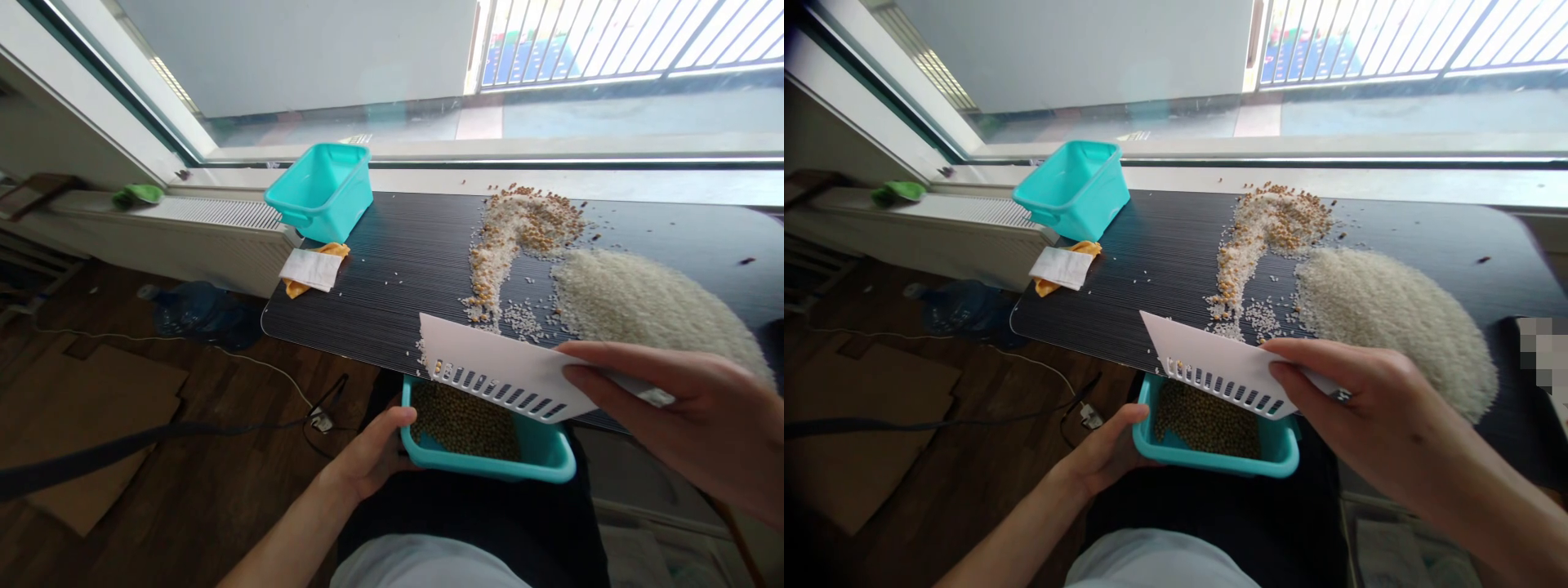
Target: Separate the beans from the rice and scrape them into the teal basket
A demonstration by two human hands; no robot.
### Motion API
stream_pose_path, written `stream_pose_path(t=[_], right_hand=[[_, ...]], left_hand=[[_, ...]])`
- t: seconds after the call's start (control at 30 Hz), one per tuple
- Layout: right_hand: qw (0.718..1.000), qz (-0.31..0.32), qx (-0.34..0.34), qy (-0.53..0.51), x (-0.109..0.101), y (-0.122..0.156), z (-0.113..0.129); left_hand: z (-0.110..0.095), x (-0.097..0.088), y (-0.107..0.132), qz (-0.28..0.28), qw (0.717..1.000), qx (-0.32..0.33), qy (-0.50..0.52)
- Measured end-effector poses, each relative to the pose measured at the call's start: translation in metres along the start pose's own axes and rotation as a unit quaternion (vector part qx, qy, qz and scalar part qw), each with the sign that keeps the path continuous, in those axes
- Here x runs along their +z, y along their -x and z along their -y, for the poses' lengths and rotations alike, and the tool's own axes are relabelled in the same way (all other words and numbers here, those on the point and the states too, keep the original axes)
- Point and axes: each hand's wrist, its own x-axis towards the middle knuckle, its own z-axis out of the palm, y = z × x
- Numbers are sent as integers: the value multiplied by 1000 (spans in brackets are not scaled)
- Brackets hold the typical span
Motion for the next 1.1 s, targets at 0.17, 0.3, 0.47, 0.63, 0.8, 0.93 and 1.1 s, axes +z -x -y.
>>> stream_pose_path(t=[0.17, 0.3, 0.47, 0.63, 0.8, 0.93, 1.1], right_hand=[[1000, -6, 24, 14, 1, 1, -8], [998, -8, 55, 34, -3, 1, -9], [999, -5, 36, 6, 0, 1, 0], [999, 21, 39, -10, 10, 0, 2], [999, 36, 38, 4, 14, -3, -2], [999, 4, 36, 29, 10, -5, -2], [996, -23, 64, 58, -3, -1, -3]], left_hand=[[1, -2, -1, -13, 1000, -6, 7], [0, -3, -1, -6, 1000, -2, 8], [-1, -1, 0, -1, 1000, -1, 5], [1, 0, 0, -10, 1000, -4, 7], [2, 0, -1, -18, 1000, -5, 11], [1, -1, -1, -13, 1000, -4, 5], [0, -4, 0, 3, 1000, 1, 5]])
